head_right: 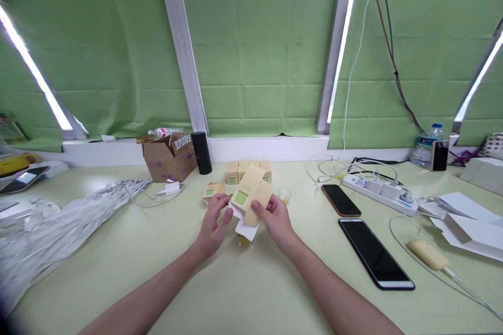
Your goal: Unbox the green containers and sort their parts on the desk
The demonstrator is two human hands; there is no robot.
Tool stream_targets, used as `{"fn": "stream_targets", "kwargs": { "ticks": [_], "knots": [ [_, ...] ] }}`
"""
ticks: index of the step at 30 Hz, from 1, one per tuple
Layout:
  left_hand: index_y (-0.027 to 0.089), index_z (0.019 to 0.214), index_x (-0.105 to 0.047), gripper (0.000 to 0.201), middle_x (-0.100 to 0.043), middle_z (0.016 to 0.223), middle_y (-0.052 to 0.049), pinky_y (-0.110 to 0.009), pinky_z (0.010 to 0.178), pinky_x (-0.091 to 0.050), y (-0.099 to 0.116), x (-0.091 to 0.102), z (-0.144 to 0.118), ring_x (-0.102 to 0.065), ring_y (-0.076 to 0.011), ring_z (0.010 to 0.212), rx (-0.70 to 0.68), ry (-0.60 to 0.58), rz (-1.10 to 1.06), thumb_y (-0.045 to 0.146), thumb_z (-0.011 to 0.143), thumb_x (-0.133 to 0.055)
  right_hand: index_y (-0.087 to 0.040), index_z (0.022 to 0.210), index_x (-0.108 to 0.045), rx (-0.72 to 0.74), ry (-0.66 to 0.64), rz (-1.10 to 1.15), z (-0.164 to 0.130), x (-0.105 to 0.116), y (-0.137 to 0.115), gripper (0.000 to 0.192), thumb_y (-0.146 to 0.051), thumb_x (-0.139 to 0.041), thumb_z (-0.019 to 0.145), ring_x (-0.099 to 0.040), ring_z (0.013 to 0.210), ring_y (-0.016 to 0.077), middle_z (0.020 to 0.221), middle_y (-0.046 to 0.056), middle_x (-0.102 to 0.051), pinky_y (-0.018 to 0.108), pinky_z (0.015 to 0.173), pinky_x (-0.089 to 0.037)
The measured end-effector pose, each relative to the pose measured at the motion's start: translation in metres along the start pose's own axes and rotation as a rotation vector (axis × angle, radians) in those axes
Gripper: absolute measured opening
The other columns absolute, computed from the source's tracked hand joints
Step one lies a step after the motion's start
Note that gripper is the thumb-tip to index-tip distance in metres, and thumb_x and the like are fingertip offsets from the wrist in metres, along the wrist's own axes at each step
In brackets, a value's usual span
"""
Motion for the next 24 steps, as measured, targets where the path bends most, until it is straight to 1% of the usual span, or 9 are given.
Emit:
{"fn": "stream_targets", "kwargs": {
  "ticks": [6,11,15,19,24],
  "knots": [
    [0.023,0.103,-0.071,0.048,-0.061,0.11,-0.011,-0.048,0.103,-0.044,-0.003,0.001,0.001,-0.056,-0.03,0.113,0.043,0.013,-0.032,0.063,0.102,-0.044,-0.021,0.104,-0.074,-0.003,0.095,0.005,0.001,0.006,0.003,0.06,-0.062,-0.092,0.064,-0.078,0.098,0.0341,0.11,0.012,-0.082,0.05,0.088,-0.064],
    [0.023,0.099,-0.07,0.045,-0.061,0.107,-0.01,-0.05,0.104,-0.044,-0.003,0.0,0.001,-0.058,-0.0296,0.109,0.069,0.008,-0.028,0.062,0.101,-0.048,-0.021,0.103,-0.075,0.027,0.094,-0.009,0.001,0.006,0.001,0.058,-0.061,-0.092,0.064,-0.078,0.098,0.0345,0.11,0.013,-0.082,0.05,0.086,-0.064],
    [0.022,0.097,-0.069,0.041,-0.06,0.105,-0.01,-0.045,0.101,-0.048,-0.002,-0.001,0.002,-0.059,-0.0277,0.107,0.058,-0.011,-0.061,0.06,0.1,-0.053,-0.021,0.099,-0.075,0.057,0.101,-0.046,-0.001,0.007,-0.003,0.055,-0.061,-0.091,0.065,-0.078,0.096,0.0349,0.108,0.012,-0.082,0.05,0.082,-0.064],
    [0.022,0.096,-0.069,0.036,-0.06,0.105,-0.009,-0.043,0.099,-0.049,-0.003,-0.003,0.002,-0.06,-0.0263,0.107,0.049,-0.044,-0.091,0.056,0.099,-0.057,-0.022,0.101,-0.075,0.095,0.068,-0.082,-0.004,0.004,-0.003,0.05,-0.059,-0.088,0.071,-0.076,0.096,0.0332,0.108,0.012,-0.082,0.048,0.082,-0.064],
    [0.02,0.093,-0.068,0.027,-0.062,0.105,-0.008,-0.039,0.094,-0.052,-0.003,-0.005,0.002,-0.061,-0.0245,0.104,0.057,-0.052,-0.166,0.047,0.095,-0.067,-0.023,0.109,-0.074,0.202,0.036,-0.231,-0.009,0.002,-0.003,0.043,-0.056,-0.08,0.082,-0.072,0.102,0.0304,0.11,0.011,-0.079,0.043,0.086,-0.061]
  ]
}}
Point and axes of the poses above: each hand's wrist, its own z-axis towards the middle knuckle, its own x-axis out of the back of the hand, y = z × x, the point moved 2 cm from there along z, towards the middle knuckle
